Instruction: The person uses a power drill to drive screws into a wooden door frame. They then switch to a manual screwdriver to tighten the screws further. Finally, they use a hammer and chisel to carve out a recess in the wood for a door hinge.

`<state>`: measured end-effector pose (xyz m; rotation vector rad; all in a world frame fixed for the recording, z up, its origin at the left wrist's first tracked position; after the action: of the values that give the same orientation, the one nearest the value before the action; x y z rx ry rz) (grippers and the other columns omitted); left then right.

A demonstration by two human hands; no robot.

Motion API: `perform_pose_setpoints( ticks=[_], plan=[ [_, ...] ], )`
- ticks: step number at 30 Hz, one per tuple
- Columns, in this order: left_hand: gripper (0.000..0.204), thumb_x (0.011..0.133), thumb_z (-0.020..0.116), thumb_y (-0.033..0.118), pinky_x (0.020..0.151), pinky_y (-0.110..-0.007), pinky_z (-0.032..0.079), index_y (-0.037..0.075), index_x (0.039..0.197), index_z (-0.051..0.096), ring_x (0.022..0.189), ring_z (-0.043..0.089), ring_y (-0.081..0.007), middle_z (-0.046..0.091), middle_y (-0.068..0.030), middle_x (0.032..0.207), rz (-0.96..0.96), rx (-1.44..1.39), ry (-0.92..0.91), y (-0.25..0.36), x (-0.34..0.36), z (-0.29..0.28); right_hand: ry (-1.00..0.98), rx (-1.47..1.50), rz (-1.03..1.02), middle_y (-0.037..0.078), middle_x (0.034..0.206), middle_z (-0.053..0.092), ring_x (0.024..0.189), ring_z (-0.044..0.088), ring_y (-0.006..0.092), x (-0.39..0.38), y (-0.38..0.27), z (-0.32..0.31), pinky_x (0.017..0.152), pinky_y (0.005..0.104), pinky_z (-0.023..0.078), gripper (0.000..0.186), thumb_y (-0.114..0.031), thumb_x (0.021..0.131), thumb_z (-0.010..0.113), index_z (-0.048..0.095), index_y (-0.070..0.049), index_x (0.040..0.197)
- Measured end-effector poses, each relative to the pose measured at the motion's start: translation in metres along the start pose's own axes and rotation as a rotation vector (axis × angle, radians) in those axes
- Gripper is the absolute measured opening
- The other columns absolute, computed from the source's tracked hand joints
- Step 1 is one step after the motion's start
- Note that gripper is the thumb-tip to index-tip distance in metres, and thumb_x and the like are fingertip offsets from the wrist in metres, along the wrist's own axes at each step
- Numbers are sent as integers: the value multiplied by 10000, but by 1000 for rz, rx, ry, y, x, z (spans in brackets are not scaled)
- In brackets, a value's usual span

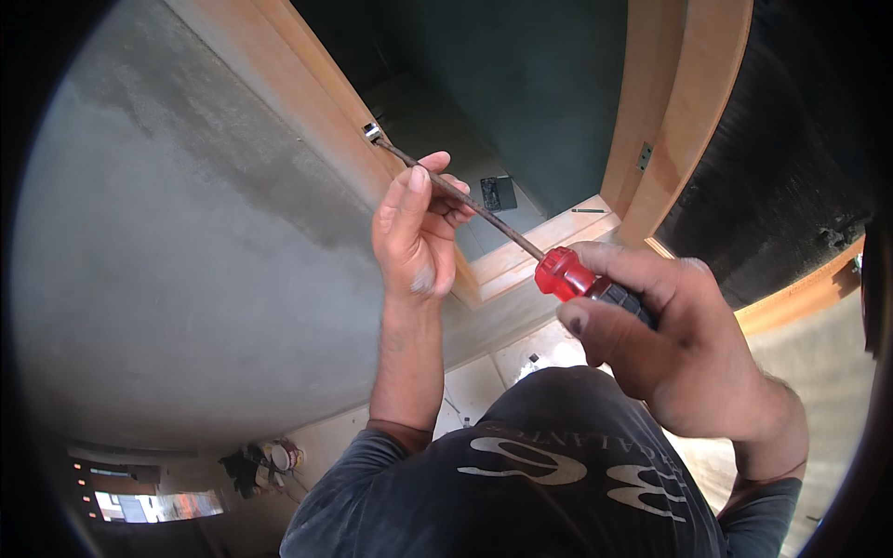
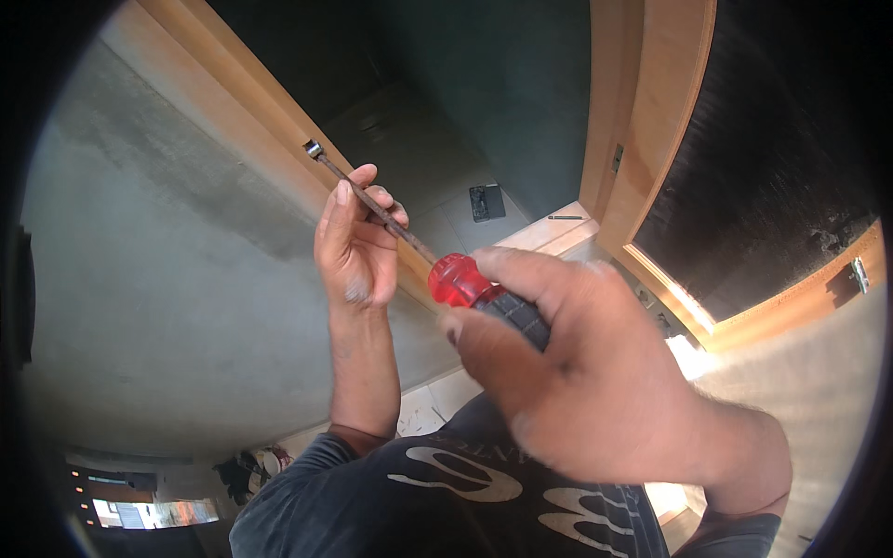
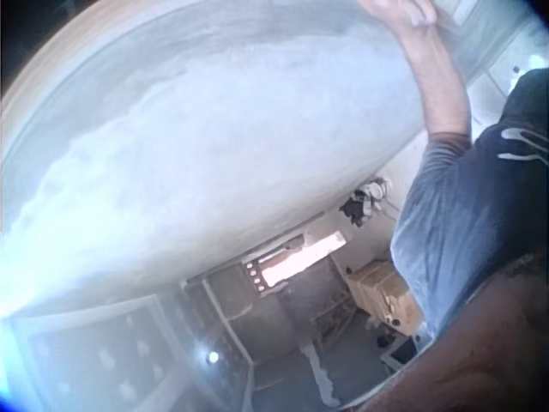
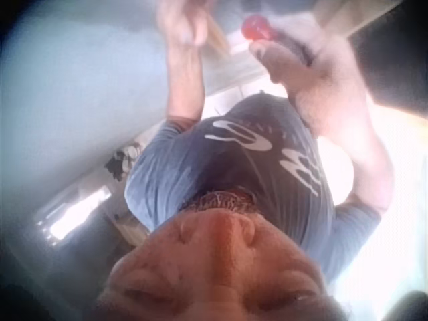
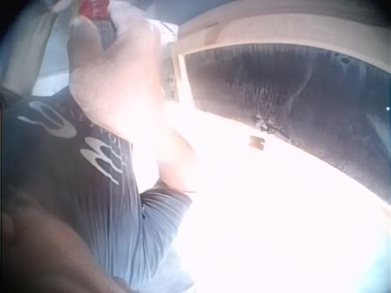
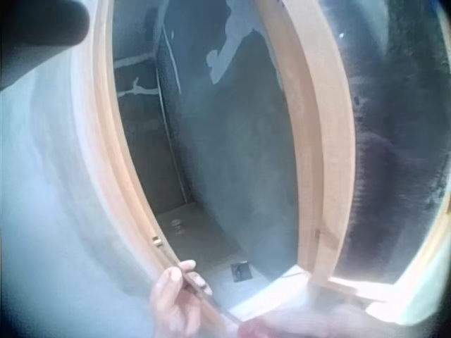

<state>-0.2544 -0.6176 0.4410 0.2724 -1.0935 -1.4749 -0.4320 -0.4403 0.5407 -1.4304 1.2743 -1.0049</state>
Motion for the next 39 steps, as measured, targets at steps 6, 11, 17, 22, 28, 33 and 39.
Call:
perform_pose_setpoints(
  ticks=[6, 11, 17, 22, 28, 33, 39],
  plan=[
    [322, 1095, 568, 336, 763, -354, 510, 58, 1204, 691, 838, 667, -193, 726, -60, 909, -115, -246, -120, -8, -1, 3, 149, -520, -121, 138, 936, 693, 782, 640, 115, -14, -22, 17, 696, 309, 511, 449, -25, 922, 746, 605, 47, 1342],
    [271, 1096, 568, 299, 762, -332, 508, 66, 1129, 703, 814, 682, -186, 745, -78, 911, -142, -395, -101, -8, 8, 8, 225, -718, -216, 136, 1041, 701, 791, 676, 168, -21, -40, 20, 727, 319, 531, 558, -28, 872, 772, 569, 70, 1382],
    [264, 1095, 565, 241, 751, -325, 550, 26, 1104, 718, 763, 688, -206, 765, -145, 908, -130, -477, -129, -4, 10, 4, 80, 668, 472, 147, 870, 678, 461, 517, 120, -19, -19, 15, 414, 262, 403, 402, -207, 980, 661, 584, 67, 1264],
    [256, 1101, 554, 273, 781, -341, 512, 59, 1168, 678, 833, 679, -190, 752, -101, 966, -185, -487, -226, -2, 8, 2, 257, -381, -105, 121, 784, 648, 391, 440, 91, -15, -30, 31, 392, 220, 347, 352, -247, 1030, 588, 596, 60, 1201],
    [251, 1102, 545, 219, 802, -335, 547, 20, 1172, 681, 841, 700, -207, 762, -155, 992, -231, -584, -206, 5, 4, 8, 388, -417, -233, 105, 803, 653, 422, 469, 81, -29, -27, 34, 416, 215, 369, 316, -194, 1016, 619, 600, 57, 1207],
    [248, 1104, 545, 245, 823, -372, 541, 58, 1205, 672, 906, 692, -196, 755, -85, 1032, -189, -448, -228, -2, 2, -4, 76, 832, 498, 86, 820, 658, 423, 468, 58, -37, 0, 32, 424, 194, 371, 301, -178, 1015, 633, 604, 49, 1211],
    [218, 1100, 545, 183, 815, -331, 571, 46, 1217, 669, 897, 695, -162, 748, -95, 1075, -232, -524, -198, 3, 5, -2, 384, -712, -256, 201, 803, 633, 716, 637, 369, -43, -33, 38, 666, 405, 525, 513, 18, 813, 762, 604, 49, 1300]
  ],
)
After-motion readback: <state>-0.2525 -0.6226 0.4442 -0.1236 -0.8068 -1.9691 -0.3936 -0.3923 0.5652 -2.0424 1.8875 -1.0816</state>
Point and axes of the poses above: each hand's wrist, its own x-axis towards the middle knuckle, its own z-axis out of the palm, y = z × x, the point moved 4 cm from there along x, towards the middle knuckle
